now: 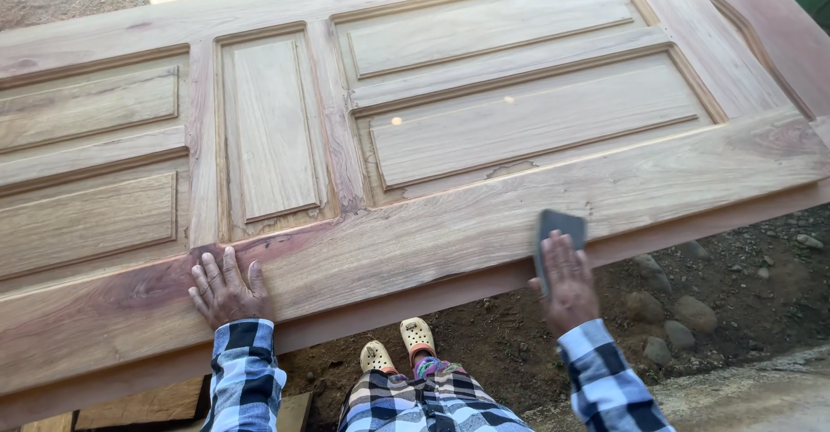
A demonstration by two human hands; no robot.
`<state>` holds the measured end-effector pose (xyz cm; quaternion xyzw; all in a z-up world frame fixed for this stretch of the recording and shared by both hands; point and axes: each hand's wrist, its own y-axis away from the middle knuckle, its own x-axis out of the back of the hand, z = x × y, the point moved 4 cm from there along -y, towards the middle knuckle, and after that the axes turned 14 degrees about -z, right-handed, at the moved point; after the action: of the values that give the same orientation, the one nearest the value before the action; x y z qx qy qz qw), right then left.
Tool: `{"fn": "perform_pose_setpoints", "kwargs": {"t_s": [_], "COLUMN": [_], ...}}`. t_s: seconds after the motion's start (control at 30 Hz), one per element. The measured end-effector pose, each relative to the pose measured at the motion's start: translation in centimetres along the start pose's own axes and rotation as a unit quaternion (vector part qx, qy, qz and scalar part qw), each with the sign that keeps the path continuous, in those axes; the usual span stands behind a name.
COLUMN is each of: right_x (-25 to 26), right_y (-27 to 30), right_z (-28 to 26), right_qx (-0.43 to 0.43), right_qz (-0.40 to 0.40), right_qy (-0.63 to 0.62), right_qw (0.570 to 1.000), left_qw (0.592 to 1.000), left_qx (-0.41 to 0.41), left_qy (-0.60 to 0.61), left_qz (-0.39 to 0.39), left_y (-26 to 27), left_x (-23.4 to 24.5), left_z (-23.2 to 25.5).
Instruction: Sanding a wooden door with a sanding block.
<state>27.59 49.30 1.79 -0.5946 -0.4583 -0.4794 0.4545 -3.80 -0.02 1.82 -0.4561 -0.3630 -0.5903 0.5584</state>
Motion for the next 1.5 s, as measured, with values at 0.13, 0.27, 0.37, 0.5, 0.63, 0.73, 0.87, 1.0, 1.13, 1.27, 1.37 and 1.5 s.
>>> {"fn": "perform_pose_setpoints", "kwargs": {"t_s": [0.13,0.27,0.37,0.5,0.63,0.73,0.87,1.0,1.13,1.27,1.37,1.5], "right_x": [1.7,0.9,-0.1,-0.8,-0.5,0.6,1.1,0.9,-1.5,-3.4,-3.6,-5.5], "right_y": [1.3,0.5,-1.6,-4.6,-7.0,-7.3,-7.2,-7.7,-10.3,-13.4,-14.3,-14.2], "right_z": [6.6,8.5,4.2,-7.8,-12.2,-7.7,5.7,14.4,12.1,0.3,-10.9,-20.3], "right_qx": [-0.145,-0.213,-0.146,0.000,0.087,0.071,-0.122,-0.231,-0.262,-0.132,0.006,0.094], "right_qz": [0.027,0.031,0.041,0.019,-0.003,0.008,-0.025,-0.048,-0.076,-0.058,-0.012,-0.066], "right_qy": [0.038,0.069,0.062,0.001,-0.004,-0.021,-0.005,0.021,0.067,0.065,0.034,0.063], "right_qw": [0.988,0.974,0.987,1.000,0.996,0.997,0.992,0.972,0.960,0.987,0.999,0.991], "left_qw": [1.000,1.000,1.000,1.000,1.000,1.000,1.000,1.000,1.000,1.000,1.000,1.000], "left_qx": [0.010,0.008,0.010,0.002,0.004,0.004,0.005,0.006,0.007,0.001,-0.001,0.010], "left_qy": [-0.004,-0.003,0.003,-0.002,-0.007,-0.005,-0.013,-0.002,-0.024,-0.031,-0.013,-0.015], "left_qz": [-0.006,-0.005,-0.004,0.002,0.004,0.002,0.004,0.003,0.010,0.005,0.008,0.007], "left_y": [0.2,0.0,0.1,-0.2,-0.2,-0.1,0.1,0.0,-0.1,0.1,-0.1,-0.1], "left_x": [0.0,-0.1,-0.1,-1.0,-0.6,-0.4,-0.5,-0.3,-1.0,-0.9,-0.7,-0.9], "left_z": [0.0,-0.1,-0.1,-0.8,-0.5,-0.2,-0.3,-0.3,-0.6,-0.6,-0.2,-0.6]}}
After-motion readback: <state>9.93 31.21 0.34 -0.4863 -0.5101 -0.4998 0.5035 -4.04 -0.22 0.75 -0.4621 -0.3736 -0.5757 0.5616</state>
